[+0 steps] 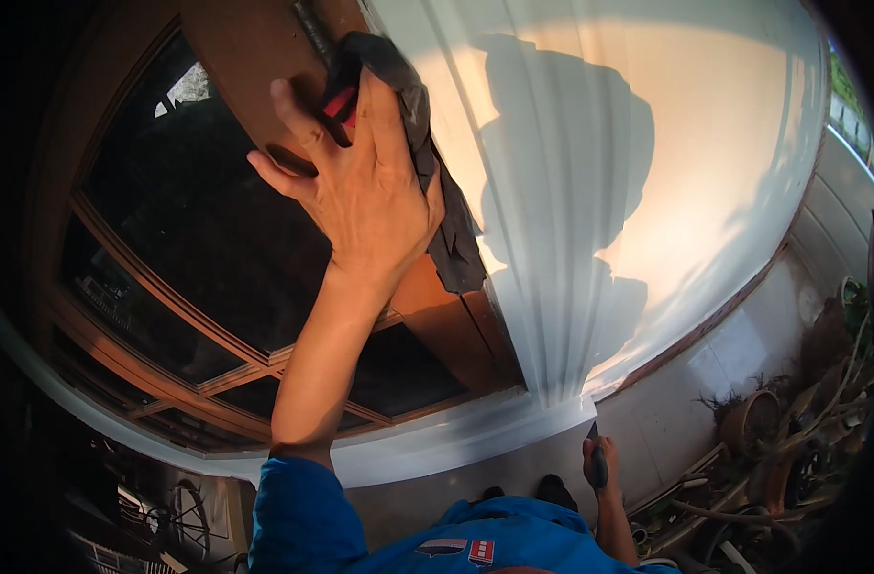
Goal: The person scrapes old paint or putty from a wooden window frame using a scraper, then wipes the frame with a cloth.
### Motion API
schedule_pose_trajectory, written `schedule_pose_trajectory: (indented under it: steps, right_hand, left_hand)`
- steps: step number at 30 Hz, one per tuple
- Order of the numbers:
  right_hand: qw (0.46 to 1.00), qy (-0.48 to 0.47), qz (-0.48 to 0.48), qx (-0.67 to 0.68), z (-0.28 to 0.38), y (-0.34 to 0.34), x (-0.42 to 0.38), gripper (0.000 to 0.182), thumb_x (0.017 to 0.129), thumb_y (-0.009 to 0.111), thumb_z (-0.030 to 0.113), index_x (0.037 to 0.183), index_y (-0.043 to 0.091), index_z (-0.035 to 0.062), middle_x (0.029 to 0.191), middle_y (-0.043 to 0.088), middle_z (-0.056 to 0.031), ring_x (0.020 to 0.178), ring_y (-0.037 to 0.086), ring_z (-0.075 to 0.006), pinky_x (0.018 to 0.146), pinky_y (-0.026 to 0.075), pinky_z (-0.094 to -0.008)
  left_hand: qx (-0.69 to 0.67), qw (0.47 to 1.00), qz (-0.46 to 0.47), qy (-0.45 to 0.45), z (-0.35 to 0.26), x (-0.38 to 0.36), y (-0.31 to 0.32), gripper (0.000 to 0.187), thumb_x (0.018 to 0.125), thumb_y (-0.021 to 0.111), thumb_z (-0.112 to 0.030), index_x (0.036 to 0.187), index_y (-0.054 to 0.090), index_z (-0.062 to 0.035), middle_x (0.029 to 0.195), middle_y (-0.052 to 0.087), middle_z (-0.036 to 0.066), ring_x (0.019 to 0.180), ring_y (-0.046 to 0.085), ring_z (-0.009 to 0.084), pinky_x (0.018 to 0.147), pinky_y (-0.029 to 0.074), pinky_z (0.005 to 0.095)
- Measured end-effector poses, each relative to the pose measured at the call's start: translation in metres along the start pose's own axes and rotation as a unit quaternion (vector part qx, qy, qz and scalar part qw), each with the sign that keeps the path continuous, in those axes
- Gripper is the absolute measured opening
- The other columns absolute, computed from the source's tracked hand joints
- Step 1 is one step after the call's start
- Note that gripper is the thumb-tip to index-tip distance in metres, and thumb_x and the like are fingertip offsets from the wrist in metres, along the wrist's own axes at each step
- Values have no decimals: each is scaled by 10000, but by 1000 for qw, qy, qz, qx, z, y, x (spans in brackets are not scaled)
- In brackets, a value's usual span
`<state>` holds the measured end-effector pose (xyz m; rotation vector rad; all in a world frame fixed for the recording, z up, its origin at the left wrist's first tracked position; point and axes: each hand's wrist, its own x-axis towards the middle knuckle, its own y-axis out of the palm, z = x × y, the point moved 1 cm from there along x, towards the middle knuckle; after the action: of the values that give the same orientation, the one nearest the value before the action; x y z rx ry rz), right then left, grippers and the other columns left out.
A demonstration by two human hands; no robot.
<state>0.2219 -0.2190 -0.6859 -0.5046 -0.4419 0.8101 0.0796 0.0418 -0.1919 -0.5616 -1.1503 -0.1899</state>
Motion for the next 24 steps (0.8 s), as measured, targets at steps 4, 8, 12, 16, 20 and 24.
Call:
schedule_pose_trajectory:
  steps: [4, 8, 12, 16, 20, 24]
  right_hand:
    - [1000, 15, -12, 7, -11, -8, -1, 251, 915, 597, 169, 762, 552, -25, 724, 552, -228, 731, 536, -439, 631, 418, -487]
    - [999, 32, -42, 6, -10, -17, 0, 257, 918, 602, 175, 752, 540, -12, 723, 547, -228, 719, 537, -441, 635, 414, -485]
    - [999, 23, -26, -12, -29, -13, -7, 270, 916, 603, 187, 742, 528, -5, 733, 548, -230, 721, 540, -443, 641, 419, -486]
    - [1000, 13, -15, -3, -38, -4, 1, 283, 921, 593, 203, 742, 533, -8, 735, 549, -234, 724, 539, -449, 644, 423, -493]
    - [1000, 3, -21, 3, -21, -5, 13, 295, 923, 586, 202, 721, 532, -6, 707, 546, -230, 721, 532, -452, 639, 423, -504]
    - [1000, -4, 5, 14, -18, 3, 19, 287, 913, 594, 208, 739, 545, -15, 721, 547, -237, 729, 539, -460, 639, 429, -509]
  left_hand:
    - [-19, 1000, 6, -24, -7, -4, 0, 822, 727, 649, -157, 1457, 308, 4, 1347, 497, 183, 1423, -21, 533, 997, -113, 724]
    - [11, 996, 87, -7, -12, -64, 17, 861, 654, 704, -177, 1443, 384, -46, 1522, 358, 108, 1428, -16, 551, 975, -150, 759]
    - [-13, 997, 81, 5, -11, -61, 6, 778, 667, 670, -184, 1398, 440, -48, 1528, 355, 91, 1436, -11, 541, 975, -168, 756]
    - [29, 999, 12, 40, 2, -7, -6, 700, 718, 663, -210, 1339, 439, 20, 1412, 447, 175, 1433, -8, 537, 999, -136, 741]
    - [53, 997, -25, 55, 10, 24, -14, 674, 752, 611, -168, 1356, 397, 41, 1441, 447, 84, 1440, 66, 512, 968, -79, 799]
    - [45, 997, 9, 64, 2, 14, -11, 706, 746, 581, -110, 1386, 353, 83, 1453, 433, 140, 1435, 100, 521, 972, -112, 781]
